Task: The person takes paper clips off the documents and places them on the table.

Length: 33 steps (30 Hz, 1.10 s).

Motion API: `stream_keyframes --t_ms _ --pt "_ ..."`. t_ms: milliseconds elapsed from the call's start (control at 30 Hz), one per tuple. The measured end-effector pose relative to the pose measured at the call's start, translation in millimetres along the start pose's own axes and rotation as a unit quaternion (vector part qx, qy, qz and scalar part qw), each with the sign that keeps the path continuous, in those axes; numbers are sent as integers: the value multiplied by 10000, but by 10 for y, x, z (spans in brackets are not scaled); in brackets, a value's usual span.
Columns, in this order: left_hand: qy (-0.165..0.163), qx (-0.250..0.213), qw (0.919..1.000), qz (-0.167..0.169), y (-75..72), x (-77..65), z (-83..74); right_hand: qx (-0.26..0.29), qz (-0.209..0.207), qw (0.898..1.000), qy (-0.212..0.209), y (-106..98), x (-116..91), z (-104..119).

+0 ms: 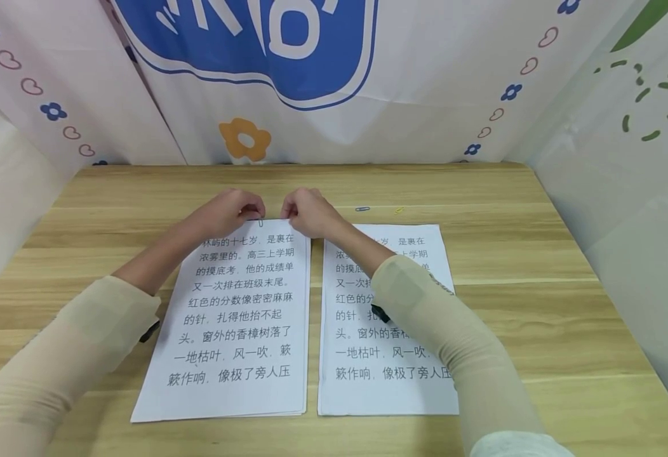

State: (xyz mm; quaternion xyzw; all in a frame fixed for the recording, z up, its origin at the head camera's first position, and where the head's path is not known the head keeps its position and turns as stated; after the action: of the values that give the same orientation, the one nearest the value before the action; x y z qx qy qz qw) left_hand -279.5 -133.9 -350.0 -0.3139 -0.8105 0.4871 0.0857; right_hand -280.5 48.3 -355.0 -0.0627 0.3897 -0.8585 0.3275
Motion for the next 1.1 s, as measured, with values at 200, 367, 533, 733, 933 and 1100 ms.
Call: stream_keyframes --t_ms 200,367,533,733,933,1100 --pt "-14 -19 10000 -49 14 11 12 2 -1 10000 -19 9 9 -7" --pt "-12 -312 9995 -91 10 5 42 10 -9 10000 -25 6 10 -10" --pt "-197 -608 9978 -153 9 5 70 21 -22 10000 -27 -4 4 -12" --pt "-416 -695 9965 -217 23 4 74 9 -33 10000 -67 3 6 -25" --pt "-399 -306 9984 -267 19 -2 26 -3 -44 10000 -72 -1 11 -26" --pt "-414 49 9989 -196 29 -17 3 31 -25 10000 -66 5 12 -32"
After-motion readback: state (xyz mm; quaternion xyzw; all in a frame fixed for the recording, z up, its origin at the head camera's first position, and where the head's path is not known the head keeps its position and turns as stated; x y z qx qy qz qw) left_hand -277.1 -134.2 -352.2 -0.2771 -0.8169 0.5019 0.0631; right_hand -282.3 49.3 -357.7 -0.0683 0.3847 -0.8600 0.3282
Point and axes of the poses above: each hand's wrist, its own x-axis towards the middle knuckle, its own y-axis out of the palm, z = x × y, the point moved 3 cm from there along x, towards the middle knuckle, and after that the axes turned 10 degrees about z, right-handed, at the moved point
